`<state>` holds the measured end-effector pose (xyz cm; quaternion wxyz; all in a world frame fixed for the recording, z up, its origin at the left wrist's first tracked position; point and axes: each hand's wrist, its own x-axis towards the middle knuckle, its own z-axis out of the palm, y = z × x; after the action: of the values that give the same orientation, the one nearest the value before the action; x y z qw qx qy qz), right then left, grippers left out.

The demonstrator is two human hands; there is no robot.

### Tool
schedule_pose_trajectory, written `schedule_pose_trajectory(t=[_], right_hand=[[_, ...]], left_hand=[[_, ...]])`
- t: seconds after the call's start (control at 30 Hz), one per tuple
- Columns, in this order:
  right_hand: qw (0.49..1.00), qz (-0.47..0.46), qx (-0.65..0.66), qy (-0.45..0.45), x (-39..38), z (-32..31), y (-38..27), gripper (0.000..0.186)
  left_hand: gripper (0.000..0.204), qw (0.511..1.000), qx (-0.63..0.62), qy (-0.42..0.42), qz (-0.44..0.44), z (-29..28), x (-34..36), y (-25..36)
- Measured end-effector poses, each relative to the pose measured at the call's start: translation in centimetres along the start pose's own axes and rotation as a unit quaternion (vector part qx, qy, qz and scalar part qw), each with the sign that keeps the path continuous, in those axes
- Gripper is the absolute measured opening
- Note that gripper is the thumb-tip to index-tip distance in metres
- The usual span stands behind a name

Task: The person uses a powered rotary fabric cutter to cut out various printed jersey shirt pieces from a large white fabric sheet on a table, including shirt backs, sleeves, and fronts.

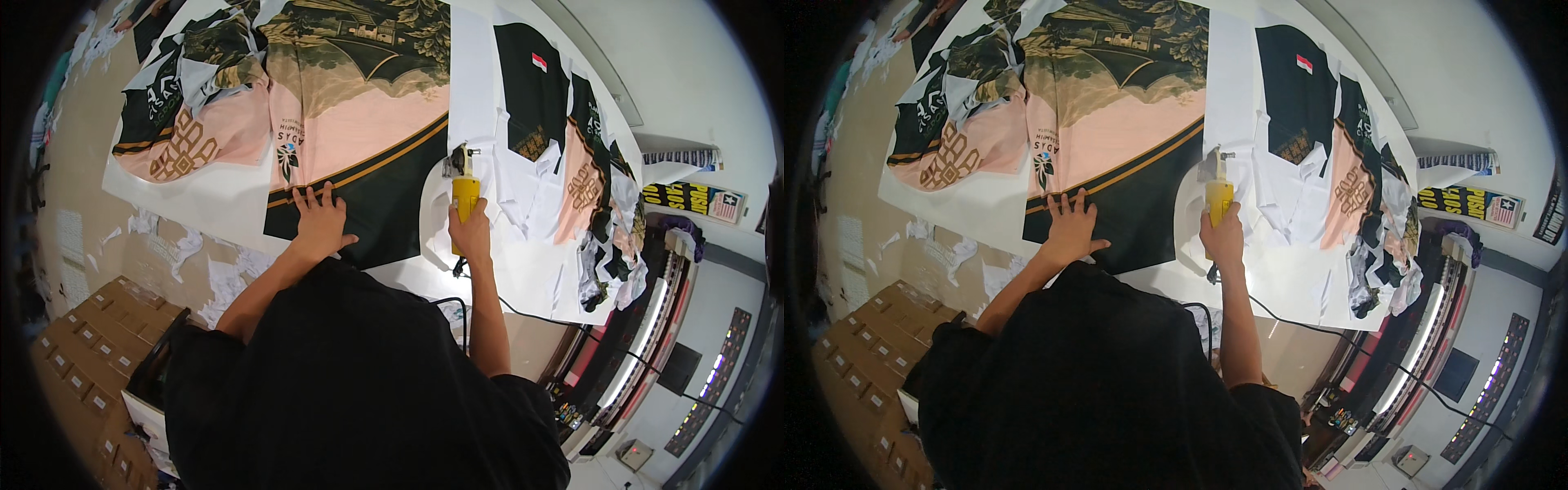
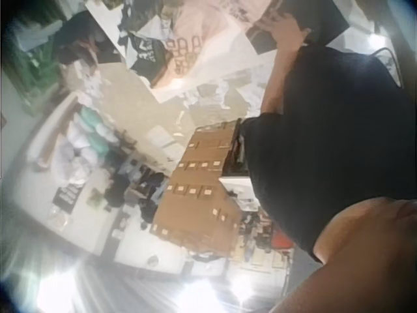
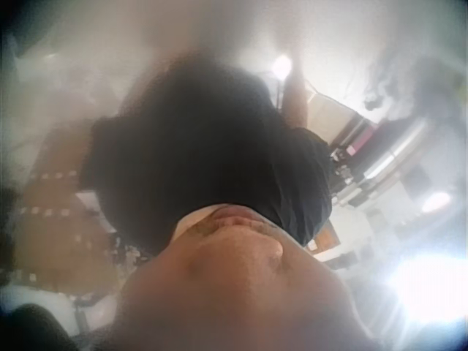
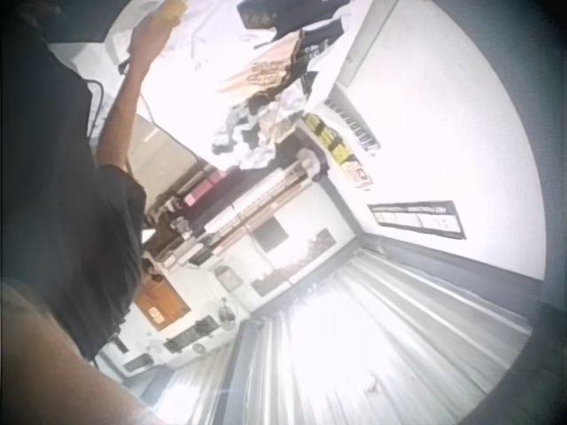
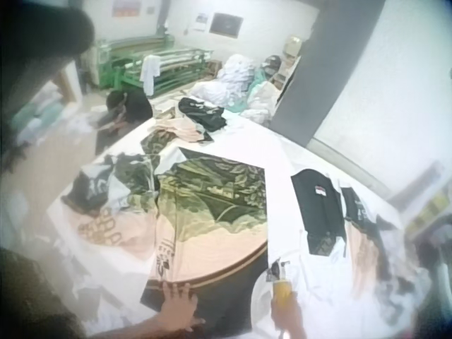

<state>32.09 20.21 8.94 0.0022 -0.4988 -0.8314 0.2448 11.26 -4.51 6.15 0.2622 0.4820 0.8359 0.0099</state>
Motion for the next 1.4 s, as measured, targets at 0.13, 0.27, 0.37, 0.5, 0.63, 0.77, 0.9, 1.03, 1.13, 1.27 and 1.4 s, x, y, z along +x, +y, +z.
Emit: schedule_pose_trajectory(t=[0.13,0.27,0.37,0.5,0.63,0.77,0.9,1.03,1.13,1.27,1.4], right_hand=[[1.0,-0.024,-0.011,-0.004,0.6,-0.3,0.5,0.052],[1.0,-0.023,-0.001,-0.013,0.5,-0.6,0.3,0.049],[0.999,-0.036,0.012,-0.017,1.3,-0.7,0.5,0.048],[0.998,-0.055,0.004,-0.013,3.0,-0.7,0.8,0.046],[0.999,-0.051,0.002,-0.018,5.7,-1.2,-0.5,0.047],[0.996,-0.088,-0.003,0.001,9.0,-1.2,-1.1,0.049],[0.997,-0.083,-0.003,0.0,12.6,-1.8,-3.3,0.052],[0.997,-0.081,0.004,-0.004,16.7,-1.8,-4.8,0.055],[0.997,-0.078,0.002,0.002,19.8,-1.8,-6.2,0.056],[0.997,-0.081,-0.009,0.005,23.9,-2.2,-8.0,0.057],[0.996,-0.08,-0.026,0.006,28.1,-2.4,-9.7,0.059]], left_hand=[[0.092,1.0,-0.008,-0.007,-0.02,-0.1,0.3,0.4],[0.094,0.998,-0.011,-0.044,-0.045,-0.4,0.4,0.8],[0.09,0.998,-0.025,-0.03,-0.056,-0.3,0.5,1.1],[0.089,0.996,-0.04,-0.041,-0.073,-0.6,0.7,1.5],[0.088,0.994,-0.043,-0.05,-0.085,-0.8,1.0,1.7],[0.086,0.994,-0.052,-0.047,-0.086,-0.9,0.9,1.8],[0.084,0.995,-0.049,-0.037,-0.084,-0.9,0.8,1.8],[0.084,0.995,-0.042,-0.03,-0.082,-0.6,0.9,1.6],[0.085,0.995,-0.045,-0.022,-0.081,-0.1,0.9,1.5],[0.086,0.996,-0.047,-0.016,-0.078,-0.2,0.8,1.6],[0.086,0.995,-0.058,-0.016,-0.083,-0.7,0.8,1.8]])
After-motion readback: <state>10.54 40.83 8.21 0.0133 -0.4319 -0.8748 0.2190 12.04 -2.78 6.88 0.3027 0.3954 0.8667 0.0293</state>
